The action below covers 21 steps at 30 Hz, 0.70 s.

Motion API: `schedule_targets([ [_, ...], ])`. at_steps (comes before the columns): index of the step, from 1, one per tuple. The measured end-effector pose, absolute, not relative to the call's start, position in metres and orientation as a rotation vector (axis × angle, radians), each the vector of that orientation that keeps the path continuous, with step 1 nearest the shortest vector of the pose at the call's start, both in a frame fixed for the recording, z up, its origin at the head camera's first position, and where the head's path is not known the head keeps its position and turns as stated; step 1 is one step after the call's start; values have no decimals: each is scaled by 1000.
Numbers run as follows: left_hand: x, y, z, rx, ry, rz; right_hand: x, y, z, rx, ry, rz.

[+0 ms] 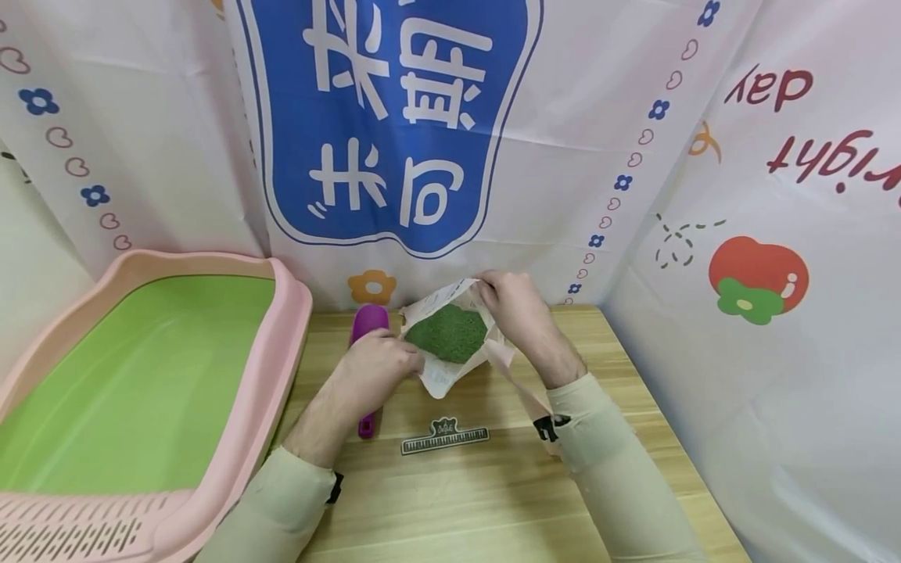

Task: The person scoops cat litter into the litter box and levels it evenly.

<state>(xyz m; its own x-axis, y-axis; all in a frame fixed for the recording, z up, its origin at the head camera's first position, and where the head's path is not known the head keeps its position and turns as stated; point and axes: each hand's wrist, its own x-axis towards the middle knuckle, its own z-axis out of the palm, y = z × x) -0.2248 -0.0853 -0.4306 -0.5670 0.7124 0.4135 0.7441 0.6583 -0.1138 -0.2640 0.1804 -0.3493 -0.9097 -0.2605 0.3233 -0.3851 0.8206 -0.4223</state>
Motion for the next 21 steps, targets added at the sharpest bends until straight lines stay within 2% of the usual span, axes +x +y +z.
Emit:
schedule_targets([
  [4, -220, -89, -427, -1020, -2456, -299, -265, 180, -350, 482, -2750, 719],
  [13, -223, -102, -425, -398, -2680, -622, -265, 180, -350, 467, -2753, 735],
  [21, -232, -113, -437, -247, -3034, -626, -265, 181, -350, 462, -2762, 739],
])
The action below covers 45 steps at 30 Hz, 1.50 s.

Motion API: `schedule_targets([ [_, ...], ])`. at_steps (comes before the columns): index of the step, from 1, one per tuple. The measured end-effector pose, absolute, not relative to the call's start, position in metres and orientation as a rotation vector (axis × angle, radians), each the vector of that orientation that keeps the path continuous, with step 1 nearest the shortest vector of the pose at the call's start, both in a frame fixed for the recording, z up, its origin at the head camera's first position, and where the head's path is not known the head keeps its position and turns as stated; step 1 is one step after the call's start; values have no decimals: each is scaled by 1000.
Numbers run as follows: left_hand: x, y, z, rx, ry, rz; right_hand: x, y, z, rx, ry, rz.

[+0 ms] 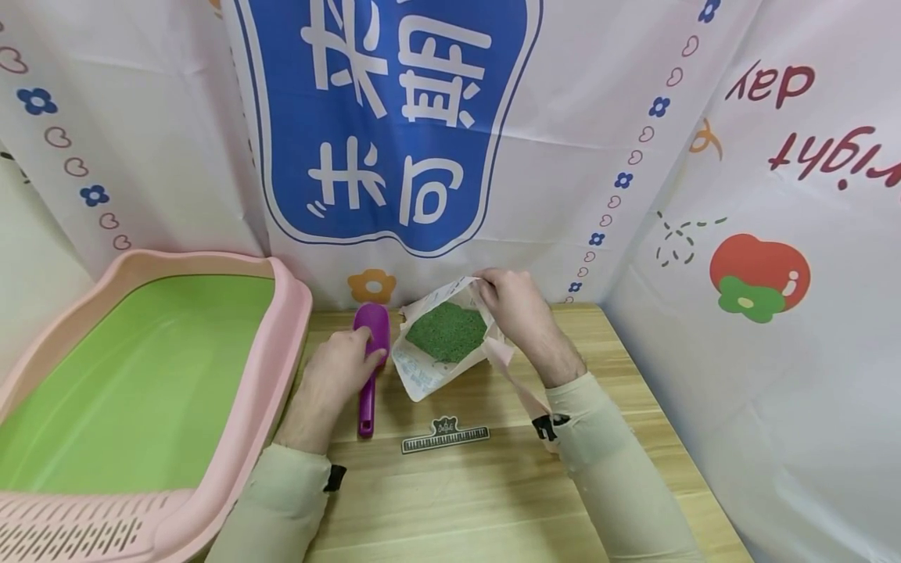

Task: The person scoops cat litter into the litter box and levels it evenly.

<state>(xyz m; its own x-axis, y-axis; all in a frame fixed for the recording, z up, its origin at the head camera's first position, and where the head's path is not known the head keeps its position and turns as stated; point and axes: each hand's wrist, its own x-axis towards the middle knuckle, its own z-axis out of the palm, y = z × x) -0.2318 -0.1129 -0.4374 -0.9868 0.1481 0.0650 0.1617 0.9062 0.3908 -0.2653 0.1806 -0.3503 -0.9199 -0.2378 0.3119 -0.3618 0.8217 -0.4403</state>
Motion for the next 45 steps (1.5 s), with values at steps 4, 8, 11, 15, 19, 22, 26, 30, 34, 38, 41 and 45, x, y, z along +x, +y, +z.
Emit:
schedule_targets([
  [4, -234, -116, -445, -194, -3146, -605, -265, 181, -352, 458, -2763, 736],
  [8, -234, -117, -451, -125, -3209, -588, -265, 181, -351, 452, -2761, 741],
  [11, -234, -118, -455, -79, -3258, -601, -265, 181, -351, 452, -2759, 734],
  [15, -233, -120, -457, -41, -3309, -631, -266, 181, -351, 450, -2759, 724],
  [19, -234, -121, -459, -46, -3325, -669, -265, 181, -350, 445, -2766, 722],
  [22, -237, -122, -460, -56, -3299, -706, -265, 180, -350, 443, -2768, 726],
  [26, -242, -122, -466, -56, -3243, -701, -265, 180, -351, 447, -2771, 724],
  [30, -248, -123, -473, -48, -3177, -663, -264, 180, -352, 454, -2768, 720],
  [34, -253, -126, -479, -66, -3117, -637, -264, 179, -352, 452, -2766, 720],
  [38, -254, -129, -479, -81, -3150, -627, -265, 180, -353, 454, -2767, 725],
  [41, -252, -130, -477, -90, -3194, -619, -265, 180, -353, 458, -2764, 724],
  [45, -249, -132, -473, -85, -3193, -594, -265, 180, -353, 457, -2758, 713],
])
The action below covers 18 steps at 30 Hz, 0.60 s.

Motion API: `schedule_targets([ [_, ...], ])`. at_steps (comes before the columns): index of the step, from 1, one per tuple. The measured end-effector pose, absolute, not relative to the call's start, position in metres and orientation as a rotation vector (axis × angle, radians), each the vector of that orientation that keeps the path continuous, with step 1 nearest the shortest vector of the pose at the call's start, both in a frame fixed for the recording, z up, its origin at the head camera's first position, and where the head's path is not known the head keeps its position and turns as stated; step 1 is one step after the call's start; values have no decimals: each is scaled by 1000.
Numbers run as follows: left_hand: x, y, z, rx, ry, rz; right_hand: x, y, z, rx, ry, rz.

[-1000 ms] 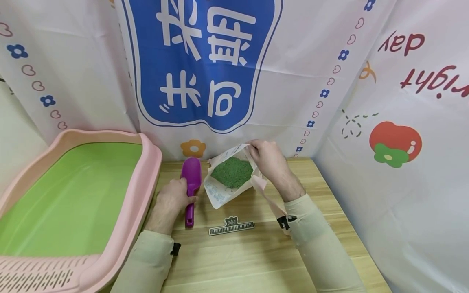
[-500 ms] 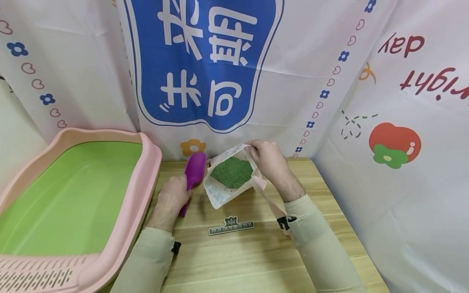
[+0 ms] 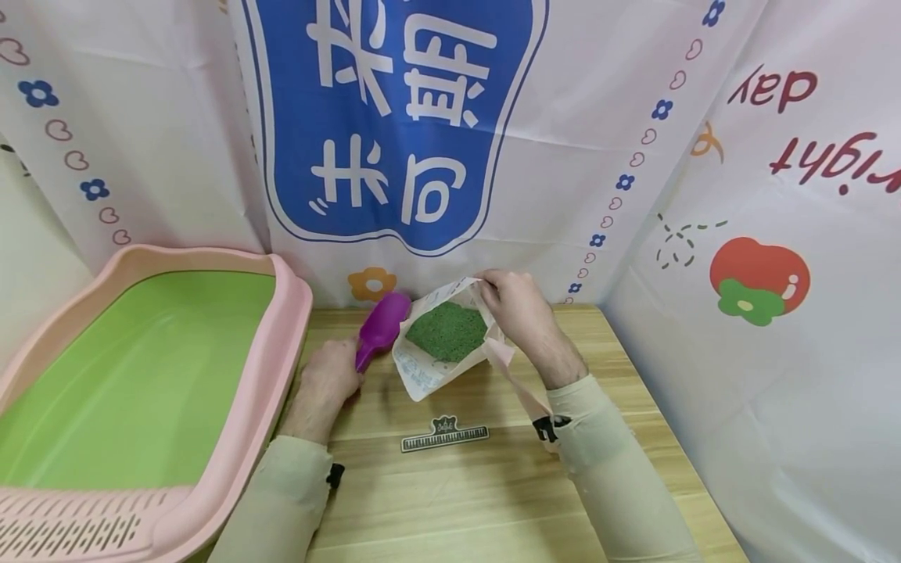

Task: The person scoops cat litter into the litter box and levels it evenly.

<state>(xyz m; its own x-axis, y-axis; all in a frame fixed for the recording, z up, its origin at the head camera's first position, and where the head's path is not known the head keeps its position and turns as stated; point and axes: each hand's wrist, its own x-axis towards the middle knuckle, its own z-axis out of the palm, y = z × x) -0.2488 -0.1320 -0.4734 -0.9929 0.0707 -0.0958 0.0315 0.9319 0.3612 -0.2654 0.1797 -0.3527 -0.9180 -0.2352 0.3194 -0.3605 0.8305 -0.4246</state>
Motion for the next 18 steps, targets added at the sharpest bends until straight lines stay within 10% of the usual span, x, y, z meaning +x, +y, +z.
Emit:
schedule_targets([
  [18, -256, -131, -467, 13, 3383, 1053, -266, 180, -354, 462, -2747, 703],
])
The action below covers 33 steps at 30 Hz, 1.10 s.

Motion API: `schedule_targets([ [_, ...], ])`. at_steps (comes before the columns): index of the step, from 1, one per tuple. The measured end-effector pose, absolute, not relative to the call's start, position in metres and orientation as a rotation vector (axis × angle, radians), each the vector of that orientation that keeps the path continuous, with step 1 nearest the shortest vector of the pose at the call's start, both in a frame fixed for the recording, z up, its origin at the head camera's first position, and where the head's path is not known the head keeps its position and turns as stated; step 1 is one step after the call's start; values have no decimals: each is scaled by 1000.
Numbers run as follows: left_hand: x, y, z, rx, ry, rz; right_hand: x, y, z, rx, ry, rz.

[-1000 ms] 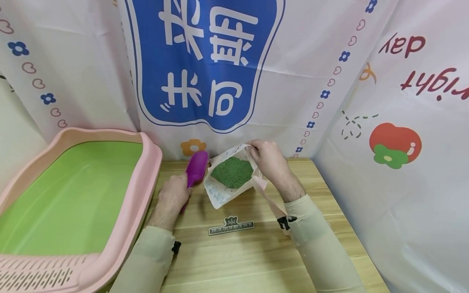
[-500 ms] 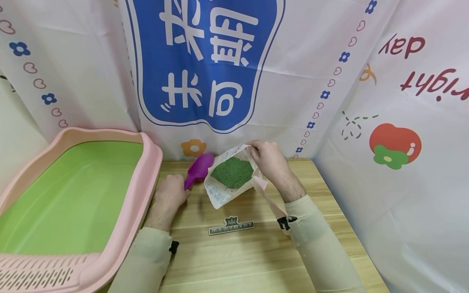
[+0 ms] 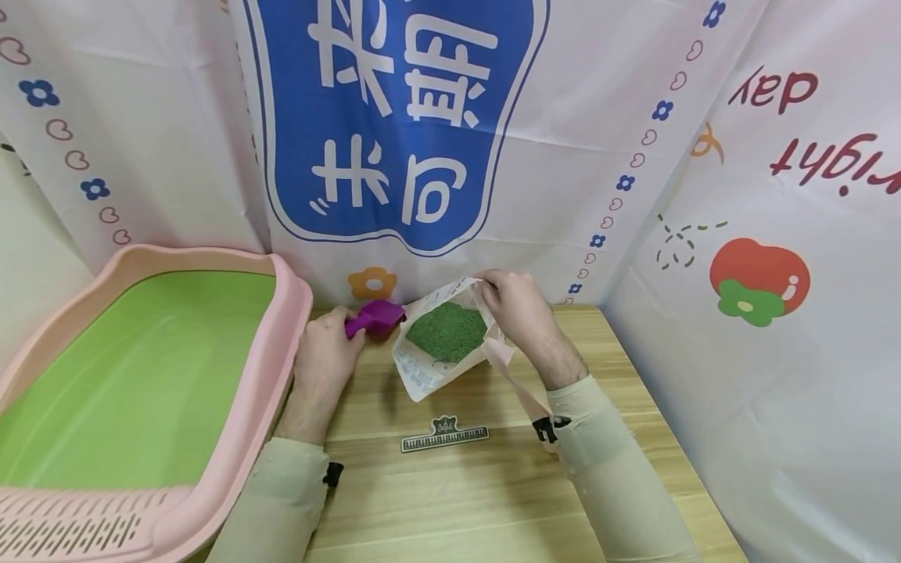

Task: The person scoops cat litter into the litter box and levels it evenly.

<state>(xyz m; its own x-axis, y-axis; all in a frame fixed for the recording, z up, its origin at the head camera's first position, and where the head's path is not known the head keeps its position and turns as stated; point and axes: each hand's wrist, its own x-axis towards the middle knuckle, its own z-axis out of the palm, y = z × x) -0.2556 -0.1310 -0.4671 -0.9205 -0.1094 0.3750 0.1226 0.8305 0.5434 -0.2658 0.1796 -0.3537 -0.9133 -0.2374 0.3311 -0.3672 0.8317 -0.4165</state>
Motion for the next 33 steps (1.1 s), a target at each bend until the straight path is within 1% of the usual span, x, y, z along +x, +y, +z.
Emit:
schedule_targets([
  [12, -260, -124, -466, 25, -2215, -1293, -265, 180, -355, 466, -2752, 706],
  [18, -258, -116, -459, 32, -1983, -1542, -265, 181, -355, 459, -2759, 718],
  [25, -247, -104, -442, 38, -1682, -1714, -265, 180, -355, 454, -2757, 719],
  [33, -228, -99, -410, 20, -1520, -1673, -266, 180, -355, 460, -2742, 715],
])
